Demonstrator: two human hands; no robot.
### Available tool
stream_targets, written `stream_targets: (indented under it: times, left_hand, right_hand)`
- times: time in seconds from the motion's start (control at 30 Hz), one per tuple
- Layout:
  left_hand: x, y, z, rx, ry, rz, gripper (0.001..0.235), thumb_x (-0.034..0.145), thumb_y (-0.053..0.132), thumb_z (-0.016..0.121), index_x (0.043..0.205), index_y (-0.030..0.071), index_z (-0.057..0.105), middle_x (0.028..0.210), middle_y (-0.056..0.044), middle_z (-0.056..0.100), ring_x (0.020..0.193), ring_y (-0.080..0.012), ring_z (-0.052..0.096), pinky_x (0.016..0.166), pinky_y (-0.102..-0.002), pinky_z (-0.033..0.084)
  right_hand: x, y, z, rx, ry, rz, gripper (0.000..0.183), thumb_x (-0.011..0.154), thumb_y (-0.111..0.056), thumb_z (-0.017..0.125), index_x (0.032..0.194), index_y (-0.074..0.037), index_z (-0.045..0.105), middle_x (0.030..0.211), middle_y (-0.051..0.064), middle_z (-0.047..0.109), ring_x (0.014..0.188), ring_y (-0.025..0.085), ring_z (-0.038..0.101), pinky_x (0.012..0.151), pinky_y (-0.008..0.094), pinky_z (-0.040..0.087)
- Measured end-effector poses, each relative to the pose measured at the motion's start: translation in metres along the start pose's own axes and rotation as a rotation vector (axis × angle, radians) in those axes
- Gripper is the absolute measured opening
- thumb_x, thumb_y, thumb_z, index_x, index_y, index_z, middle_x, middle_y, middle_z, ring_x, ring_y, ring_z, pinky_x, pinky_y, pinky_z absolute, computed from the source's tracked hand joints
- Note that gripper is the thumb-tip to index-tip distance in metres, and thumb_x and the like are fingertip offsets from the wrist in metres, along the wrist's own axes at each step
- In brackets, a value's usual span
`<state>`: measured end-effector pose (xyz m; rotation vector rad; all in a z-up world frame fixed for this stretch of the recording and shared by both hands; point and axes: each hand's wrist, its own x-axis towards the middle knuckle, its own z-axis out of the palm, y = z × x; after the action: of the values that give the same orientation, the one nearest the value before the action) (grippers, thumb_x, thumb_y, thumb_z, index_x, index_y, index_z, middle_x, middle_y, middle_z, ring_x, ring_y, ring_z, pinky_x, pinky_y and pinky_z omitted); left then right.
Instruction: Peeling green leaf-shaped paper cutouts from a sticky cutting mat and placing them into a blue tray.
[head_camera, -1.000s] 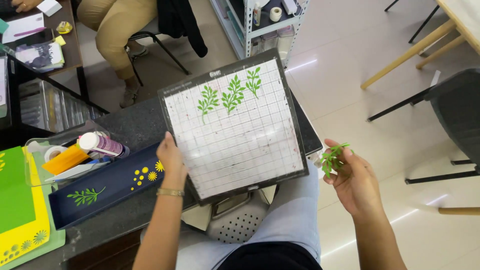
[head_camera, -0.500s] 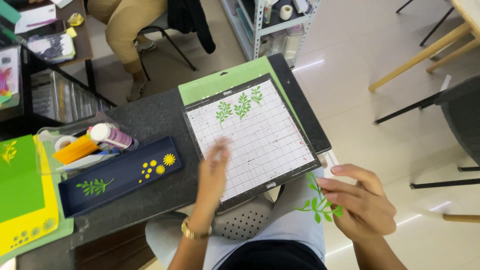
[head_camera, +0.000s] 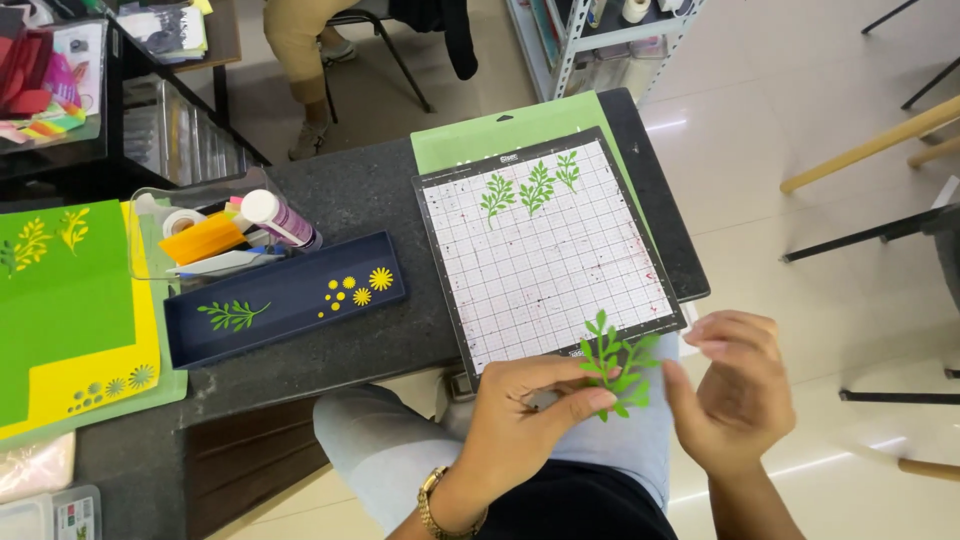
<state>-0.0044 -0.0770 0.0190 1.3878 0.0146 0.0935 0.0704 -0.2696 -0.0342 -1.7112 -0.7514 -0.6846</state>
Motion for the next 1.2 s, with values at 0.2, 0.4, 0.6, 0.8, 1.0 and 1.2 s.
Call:
stream_targets:
  times: [0.2, 0.4, 0.6, 0.8, 1.0, 1.2]
  left_hand:
    - [-0.005, -0.001, 0.000, 0.105, 0.042, 0.130, 0.012, 0.089, 0.011, 0.078, 0.099, 0.004, 0.077, 0.094, -0.009, 0.080, 0.077, -0.0159, 0.076, 0.070, -0.024, 0.063]
    - [-0.012, -0.006, -0.001, 0.238, 0.083, 0.161, 0.012, 0.090, 0.012, 0.078, 0.102, 0.010, 0.079, 0.095, -0.004, 0.081, 0.074, -0.0111, 0.072, 0.067, -0.022, 0.057]
    - [-0.013, -0.004, -0.002, 0.181, 0.070, 0.145, 0.010, 0.091, 0.013, 0.077, 0.095, 0.004, 0.077, 0.089, -0.005, 0.078, 0.073, -0.0103, 0.070, 0.069, -0.022, 0.059]
    - [-0.014, -0.010, 0.001, 0.057, 0.054, -0.005, 0.016, 0.085, 0.020, 0.083, 0.089, 0.006, 0.076, 0.085, 0.000, 0.076, 0.071, -0.0054, 0.062, 0.067, -0.021, 0.055]
    - [-0.008, -0.008, 0.004, 0.078, 0.128, -0.020, 0.010, 0.089, 0.014, 0.078, 0.094, 0.005, 0.079, 0.087, -0.006, 0.080, 0.075, -0.0125, 0.076, 0.070, -0.023, 0.063]
    - [-0.010, -0.015, 0.003, 0.151, 0.129, 0.054, 0.007, 0.092, 0.013, 0.076, 0.094, 0.008, 0.081, 0.084, -0.002, 0.080, 0.072, -0.0025, 0.063, 0.062, -0.020, 0.052]
  right_hand:
    - [0.000, -0.022, 0.002, 0.593, -0.302, 0.537, 0.035, 0.105, -0.034, 0.059, 0.113, -0.002, 0.071, 0.106, 0.013, 0.072, 0.109, 0.027, 0.063, 0.098, 0.041, 0.053]
    - [0.007, -0.030, 0.011, 0.688, -0.234, 0.686, 0.012, 0.097, -0.014, 0.067, 0.097, -0.003, 0.074, 0.093, 0.011, 0.072, 0.096, 0.026, 0.061, 0.088, 0.041, 0.052]
    - [0.005, -0.030, 0.011, 0.615, -0.213, 0.655, 0.009, 0.095, -0.005, 0.068, 0.100, -0.008, 0.074, 0.092, 0.008, 0.071, 0.093, 0.025, 0.061, 0.089, 0.038, 0.052]
    - [0.007, -0.039, 0.015, 0.510, -0.190, 0.628, 0.006, 0.094, -0.005, 0.069, 0.099, -0.006, 0.073, 0.086, 0.007, 0.071, 0.089, 0.023, 0.059, 0.081, 0.034, 0.052]
    - [0.004, -0.046, 0.023, 0.425, -0.182, 0.618, 0.008, 0.092, 0.004, 0.066, 0.097, -0.003, 0.068, 0.088, 0.007, 0.064, 0.093, 0.022, 0.060, 0.081, 0.031, 0.054]
    - [0.004, -0.046, 0.025, 0.459, -0.166, 0.636, 0.021, 0.089, 0.007, 0.069, 0.107, -0.002, 0.068, 0.094, 0.010, 0.064, 0.092, 0.020, 0.063, 0.083, 0.027, 0.056]
